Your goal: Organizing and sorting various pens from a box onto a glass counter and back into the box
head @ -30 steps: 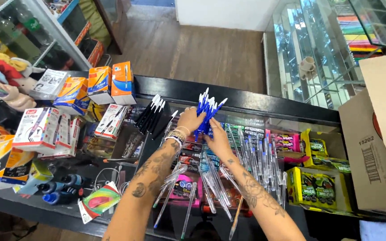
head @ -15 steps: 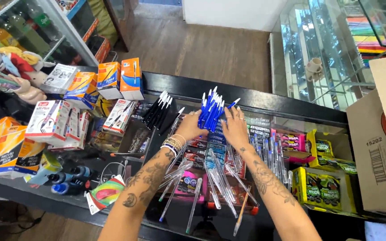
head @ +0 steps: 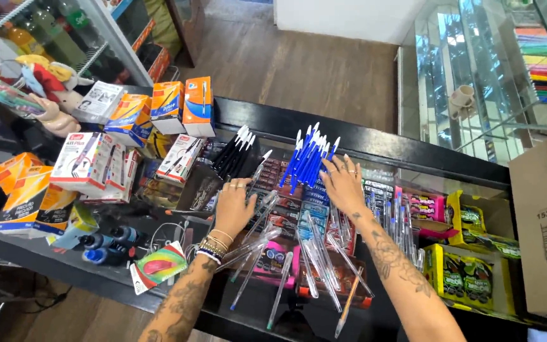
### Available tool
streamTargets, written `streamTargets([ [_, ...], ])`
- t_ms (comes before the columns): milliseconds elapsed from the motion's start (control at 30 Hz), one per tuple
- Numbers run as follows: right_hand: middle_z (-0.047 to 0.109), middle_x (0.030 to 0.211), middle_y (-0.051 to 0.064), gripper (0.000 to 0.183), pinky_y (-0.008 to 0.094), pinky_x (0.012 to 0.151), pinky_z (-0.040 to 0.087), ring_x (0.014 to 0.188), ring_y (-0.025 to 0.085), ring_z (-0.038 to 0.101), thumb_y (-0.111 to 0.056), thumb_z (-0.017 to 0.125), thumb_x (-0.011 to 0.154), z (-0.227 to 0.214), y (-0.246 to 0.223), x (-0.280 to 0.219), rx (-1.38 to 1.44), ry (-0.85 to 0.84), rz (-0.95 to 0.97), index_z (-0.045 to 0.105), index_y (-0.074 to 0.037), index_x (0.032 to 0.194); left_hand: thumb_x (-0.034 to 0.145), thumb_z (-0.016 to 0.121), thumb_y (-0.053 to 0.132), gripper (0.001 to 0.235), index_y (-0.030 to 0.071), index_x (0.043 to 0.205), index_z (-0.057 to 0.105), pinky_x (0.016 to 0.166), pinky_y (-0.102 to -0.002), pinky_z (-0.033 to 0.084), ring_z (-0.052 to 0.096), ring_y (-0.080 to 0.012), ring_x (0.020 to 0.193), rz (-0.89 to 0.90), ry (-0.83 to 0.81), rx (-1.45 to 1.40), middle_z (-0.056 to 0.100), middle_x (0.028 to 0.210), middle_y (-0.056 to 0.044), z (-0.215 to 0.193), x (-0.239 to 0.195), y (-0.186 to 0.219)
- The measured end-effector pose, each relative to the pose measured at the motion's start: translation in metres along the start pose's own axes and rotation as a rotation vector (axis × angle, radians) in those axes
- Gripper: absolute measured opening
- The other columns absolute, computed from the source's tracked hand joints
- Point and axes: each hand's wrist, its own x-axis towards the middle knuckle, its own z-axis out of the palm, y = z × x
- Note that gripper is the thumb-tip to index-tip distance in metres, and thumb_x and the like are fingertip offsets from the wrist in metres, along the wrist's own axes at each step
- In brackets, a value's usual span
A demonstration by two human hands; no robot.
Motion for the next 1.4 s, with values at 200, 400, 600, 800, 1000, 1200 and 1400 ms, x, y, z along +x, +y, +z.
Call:
streamTargets([
  [200, 0.047, 0.168, 0.013, 0.054, 0.068, 0.130, 0.014, 0.162, 0.041, 0.028, -0.049, 0.039, 0.119, 0.008, -0.003, -0.001, 0.028, 0.007, 0.036, 0.050, -0.020, 0.163, 0.099, 0.070, 0.024, 0.057, 0.000, 0.149, 0.058, 0.111, -0.047, 0.049, 0.062, -0.0390, 0.129, 0.073, -0.015, -0.057, 0.063, 0.146, -0.022, -0.009, 0.018, 0.016],
  [400, 0.042, 0.173, 0.010, 0.055, 0.069, 0.130, 0.011, 0.164, 0.042, 0.022, -0.045, 0.042, 0.117, -0.011, -0.018, -0.030, 0.113, -0.004, 0.021, 0.047, -0.019, 0.165, 0.099, 0.065, 0.017, 0.033, -0.001, 0.127, 0.072, 0.105, -0.049, 0.052, 0.064, -0.0381, 0.120, 0.036, -0.059, -0.020, 0.064, 0.150, -0.019, -0.022, 0.025, 0.036],
  [600, 0.062, 0.156, 0.015, 0.040, 0.055, 0.128, 0.021, 0.151, 0.040, 0.045, -0.020, 0.057, 0.113, -0.034, 0.062, -0.094, 0.177, 0.499, -0.150, 0.060, -0.010, 0.152, 0.095, 0.069, 0.006, 0.046, 0.002, 0.141, 0.061, 0.109, -0.055, 0.049, 0.063, -0.0427, 0.127, 0.126, -0.125, -0.200, 0.061, 0.151, -0.018, -0.022, -0.008, 0.038],
  [800, 0.051, 0.167, 0.017, 0.047, 0.069, 0.128, 0.013, 0.161, 0.049, 0.028, -0.032, 0.041, 0.121, -0.068, 0.122, -0.191, 0.211, 0.403, 0.333, 0.054, -0.014, 0.163, 0.100, 0.062, 0.011, 0.045, 0.012, 0.145, 0.063, 0.107, -0.047, 0.047, 0.065, -0.0402, 0.122, 0.145, -0.176, -0.378, 0.067, 0.146, -0.013, -0.035, -0.057, 0.049],
  [1000, 0.042, 0.169, 0.028, 0.055, 0.071, 0.128, 0.010, 0.161, 0.051, 0.025, -0.037, 0.035, 0.122, -0.074, 0.095, -0.200, 0.366, 0.290, 0.389, 0.045, -0.008, 0.168, 0.094, 0.072, 0.011, 0.054, 0.002, 0.146, 0.061, 0.112, -0.047, 0.042, 0.063, -0.0403, 0.133, 0.255, -0.143, -0.509, 0.065, 0.149, -0.021, -0.024, -0.080, 0.077],
  [1200, 0.031, 0.175, 0.022, 0.068, 0.064, 0.131, 0.003, 0.164, 0.044, 0.016, -0.052, 0.013, 0.119, -0.097, 0.074, -0.234, 0.706, 0.392, 0.547, 0.041, -0.018, 0.170, 0.101, 0.070, 0.027, 0.056, 0.006, 0.151, 0.058, 0.110, -0.050, 0.044, 0.061, -0.0392, 0.129, 0.292, -0.196, -0.476, 0.064, 0.148, -0.019, -0.006, -0.065, 0.106],
  [1400, 0.035, 0.171, 0.029, 0.076, 0.061, 0.133, 0.001, 0.163, 0.044, 0.021, -0.053, 0.006, 0.117, -0.074, 0.061, -0.240, 0.747, 0.391, 0.495, 0.041, -0.010, 0.168, 0.104, 0.067, 0.028, 0.062, 0.000, 0.158, 0.050, 0.116, -0.056, 0.038, 0.057, -0.0432, 0.140, 0.418, -0.189, -0.390, 0.059, 0.153, -0.026, 0.037, -0.007, 0.166],
])
